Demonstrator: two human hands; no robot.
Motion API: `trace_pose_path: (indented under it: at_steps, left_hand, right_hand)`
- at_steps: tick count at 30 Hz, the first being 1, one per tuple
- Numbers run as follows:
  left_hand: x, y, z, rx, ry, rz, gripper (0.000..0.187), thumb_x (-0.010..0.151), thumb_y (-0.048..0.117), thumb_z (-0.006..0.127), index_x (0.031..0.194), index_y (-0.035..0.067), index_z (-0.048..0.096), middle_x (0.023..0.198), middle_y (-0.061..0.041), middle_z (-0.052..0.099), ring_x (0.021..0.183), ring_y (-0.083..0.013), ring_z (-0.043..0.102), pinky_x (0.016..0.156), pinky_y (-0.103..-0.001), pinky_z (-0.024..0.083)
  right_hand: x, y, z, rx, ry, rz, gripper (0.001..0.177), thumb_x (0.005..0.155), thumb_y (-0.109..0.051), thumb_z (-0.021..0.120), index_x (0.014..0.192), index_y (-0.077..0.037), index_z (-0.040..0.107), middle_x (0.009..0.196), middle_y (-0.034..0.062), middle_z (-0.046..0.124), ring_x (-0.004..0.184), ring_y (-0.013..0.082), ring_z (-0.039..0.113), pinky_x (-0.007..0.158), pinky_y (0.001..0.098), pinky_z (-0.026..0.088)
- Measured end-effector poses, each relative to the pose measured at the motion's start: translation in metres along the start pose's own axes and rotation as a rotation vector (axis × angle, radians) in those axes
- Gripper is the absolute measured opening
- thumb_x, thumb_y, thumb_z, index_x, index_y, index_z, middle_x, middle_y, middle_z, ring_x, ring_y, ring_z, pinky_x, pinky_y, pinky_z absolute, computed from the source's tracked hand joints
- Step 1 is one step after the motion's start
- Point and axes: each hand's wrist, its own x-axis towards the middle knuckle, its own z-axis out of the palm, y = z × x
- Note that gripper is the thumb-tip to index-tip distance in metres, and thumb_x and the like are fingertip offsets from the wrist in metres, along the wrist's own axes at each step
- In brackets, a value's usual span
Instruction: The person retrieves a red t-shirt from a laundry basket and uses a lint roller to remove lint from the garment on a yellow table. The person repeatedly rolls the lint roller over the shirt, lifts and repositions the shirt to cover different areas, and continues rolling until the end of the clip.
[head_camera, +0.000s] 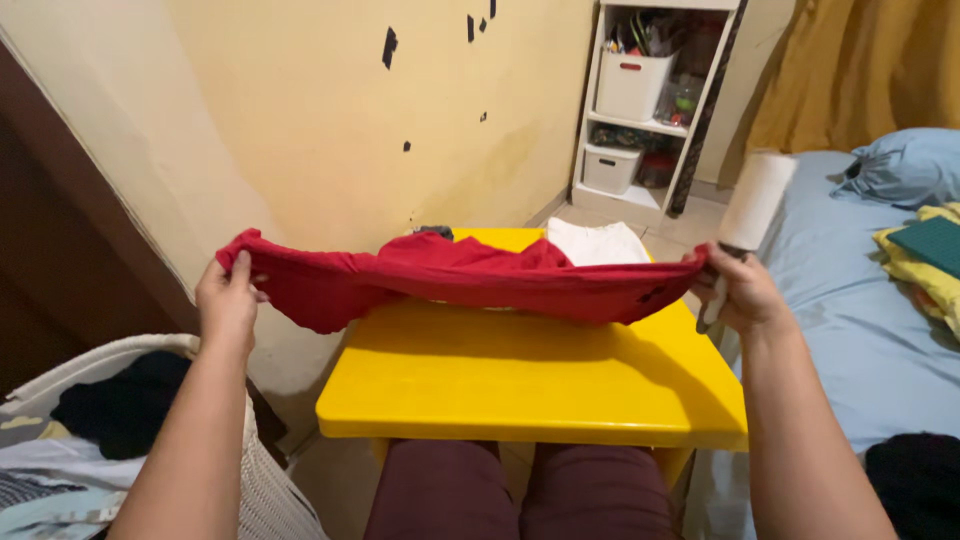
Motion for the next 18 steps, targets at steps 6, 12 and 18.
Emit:
trace_pose_path:
  at_steps: [6,12,18]
  left_hand:
    - [0.019,-0.026,-0.005,0.393,-0.162,-0.098,0.036,0.110,0.032,0.055,0.130,0.004,0.067,0.110,-0.013,0.072,0.095,-0.0183,0.063,0.085,-0.033,0.048]
    - [0.019,-0.033,-0.018,0.383,-0.504,-0.316,0.049,0.093,0.031,0.071,0.134,0.012,0.052,0.123,-0.008,0.069,0.111,-0.0182,0.064,0.098,-0.035,0.047]
    - [0.036,-0.032,-0.029,1.168,-0.875,-0.354,0.055,0.071,0.016,0.091,0.120,0.002,0.071,0.108,-0.015,0.080,0.103,-0.0262,0.074,0.096,-0.038,0.055]
  right_hand:
    - [0.014,0.032,0.035,-0.632,0.024,0.366,0.032,0.076,-0.006,0.081,0.100,-0.003,0.060,0.082,0.0132,0.064,0.058,0.0245,0.060,0.038,0.0439,0.046]
    - [0.007,0.044,0.087,-0.388,0.243,0.414,0.039,0.083,-0.015,0.079,0.113,-0.010,0.054,0.093,0.0179,0.073,0.061,0.0281,0.072,0.037,0.0434,0.041]
    - [0.012,0.040,0.078,-1.132,-0.241,0.636,0.046,0.068,-0.027,0.089,0.108,-0.007,0.078,0.072,0.0029,0.059,0.056,0.0129,0.044,0.051,0.0300,0.037]
